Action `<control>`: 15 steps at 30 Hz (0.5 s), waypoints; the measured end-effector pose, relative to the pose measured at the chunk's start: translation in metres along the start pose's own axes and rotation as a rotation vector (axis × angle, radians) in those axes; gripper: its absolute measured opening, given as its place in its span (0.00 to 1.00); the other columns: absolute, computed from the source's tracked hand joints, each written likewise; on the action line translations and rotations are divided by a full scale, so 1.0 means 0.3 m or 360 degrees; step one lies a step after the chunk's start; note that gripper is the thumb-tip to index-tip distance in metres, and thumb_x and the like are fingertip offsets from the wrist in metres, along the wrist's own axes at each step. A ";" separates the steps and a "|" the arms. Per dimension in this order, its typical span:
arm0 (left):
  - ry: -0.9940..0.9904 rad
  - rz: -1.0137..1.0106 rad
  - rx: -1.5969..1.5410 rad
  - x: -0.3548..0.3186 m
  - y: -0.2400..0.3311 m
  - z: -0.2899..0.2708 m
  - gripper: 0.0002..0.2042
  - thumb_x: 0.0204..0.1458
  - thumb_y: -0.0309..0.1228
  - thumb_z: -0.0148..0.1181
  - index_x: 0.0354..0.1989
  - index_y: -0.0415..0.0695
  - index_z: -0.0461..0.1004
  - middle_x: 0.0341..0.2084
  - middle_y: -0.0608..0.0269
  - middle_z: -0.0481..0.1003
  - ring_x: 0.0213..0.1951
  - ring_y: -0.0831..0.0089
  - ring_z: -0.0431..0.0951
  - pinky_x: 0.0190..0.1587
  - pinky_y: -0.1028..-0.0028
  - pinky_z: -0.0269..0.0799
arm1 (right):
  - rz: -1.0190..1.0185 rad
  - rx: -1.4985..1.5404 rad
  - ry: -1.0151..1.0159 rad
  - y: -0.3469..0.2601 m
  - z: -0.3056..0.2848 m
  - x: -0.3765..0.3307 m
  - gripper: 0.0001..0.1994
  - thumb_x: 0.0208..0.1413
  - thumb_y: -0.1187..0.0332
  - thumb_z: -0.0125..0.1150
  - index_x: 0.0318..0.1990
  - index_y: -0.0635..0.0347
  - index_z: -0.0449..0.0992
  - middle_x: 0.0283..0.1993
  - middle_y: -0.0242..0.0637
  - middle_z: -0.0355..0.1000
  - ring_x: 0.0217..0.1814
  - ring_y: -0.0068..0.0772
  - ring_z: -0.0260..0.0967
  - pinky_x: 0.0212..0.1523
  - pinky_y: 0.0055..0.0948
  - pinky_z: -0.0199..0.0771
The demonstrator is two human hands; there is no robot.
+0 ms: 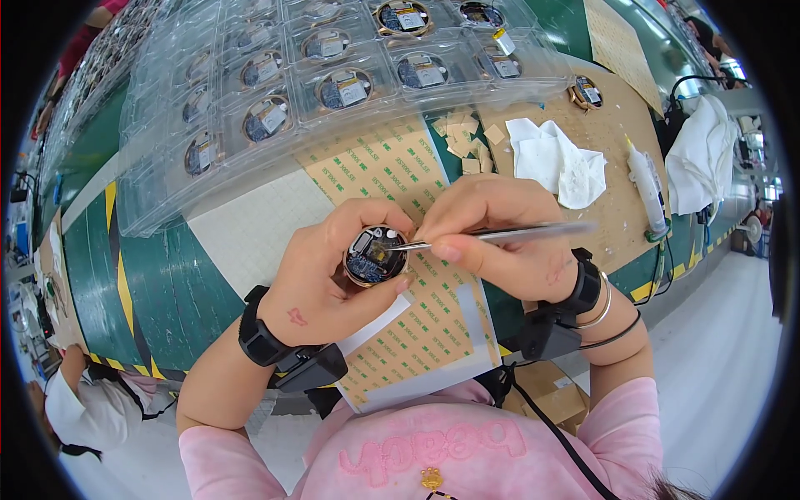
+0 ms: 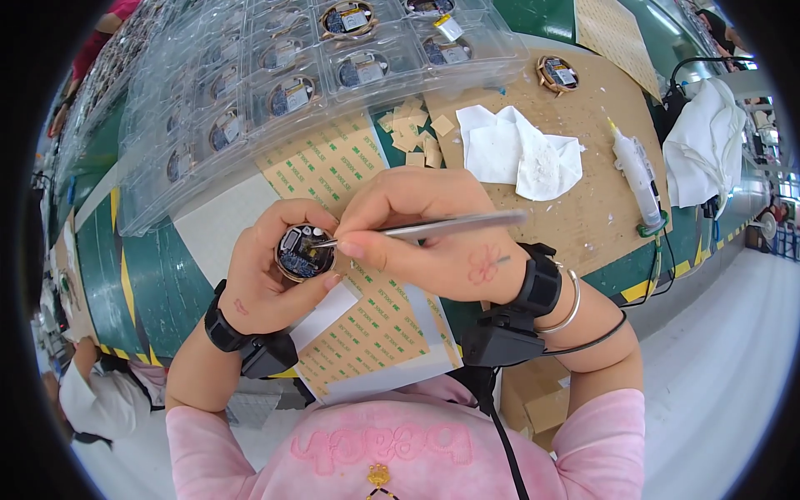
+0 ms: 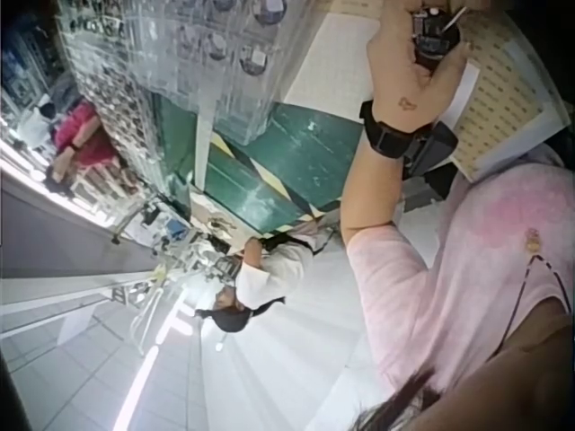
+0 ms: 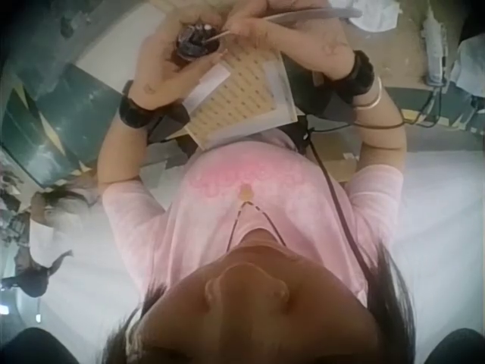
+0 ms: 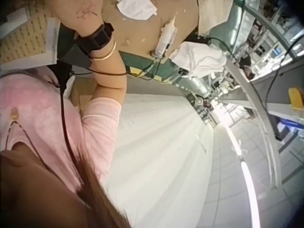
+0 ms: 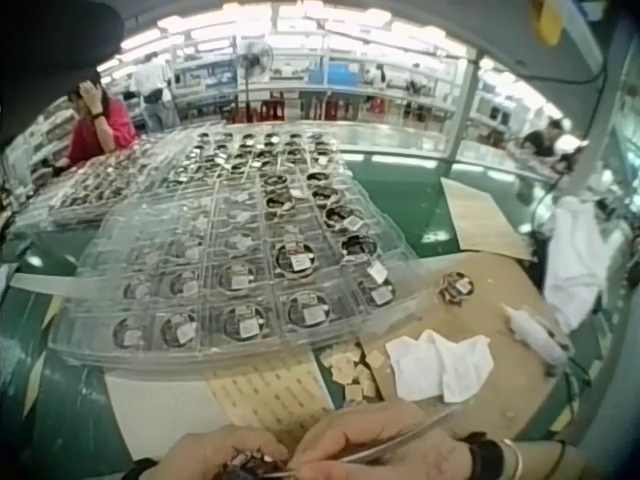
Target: The person picks up a watch component from a tray, peels a small adhesive piece from a sheet, and applies it to the component. Using tweezers, they press down and secure the adhesive and internal parts within the watch casing before setting it aside.
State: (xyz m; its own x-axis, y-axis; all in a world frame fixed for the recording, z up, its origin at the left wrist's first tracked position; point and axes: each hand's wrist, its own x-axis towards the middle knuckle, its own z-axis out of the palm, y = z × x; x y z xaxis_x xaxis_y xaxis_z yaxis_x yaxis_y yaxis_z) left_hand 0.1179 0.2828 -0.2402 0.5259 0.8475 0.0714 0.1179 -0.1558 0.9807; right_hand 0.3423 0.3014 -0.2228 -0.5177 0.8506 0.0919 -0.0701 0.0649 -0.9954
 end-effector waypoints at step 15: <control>0.0145 -0.0037 -0.0047 -0.021 -0.066 -0.004 0.20 0.44 0.23 0.65 0.47 0.43 0.67 0.35 0.66 0.75 0.31 0.81 0.77 0.30 0.82 0.72 | -0.0682 -0.0945 0.0042 0.057 0.051 0.012 0.11 0.43 0.77 0.69 0.36 0.61 0.77 0.36 0.41 0.76 0.35 0.34 0.76 0.33 0.25 0.76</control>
State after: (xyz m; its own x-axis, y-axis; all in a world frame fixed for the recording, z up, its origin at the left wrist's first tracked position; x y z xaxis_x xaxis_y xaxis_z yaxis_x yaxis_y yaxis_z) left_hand 0.1112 0.2810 -0.2600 0.4445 0.8935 0.0633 0.1036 -0.1215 0.9872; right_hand 0.3261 0.2976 -0.2392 -0.5272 0.6991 0.4830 0.2164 0.6601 -0.7193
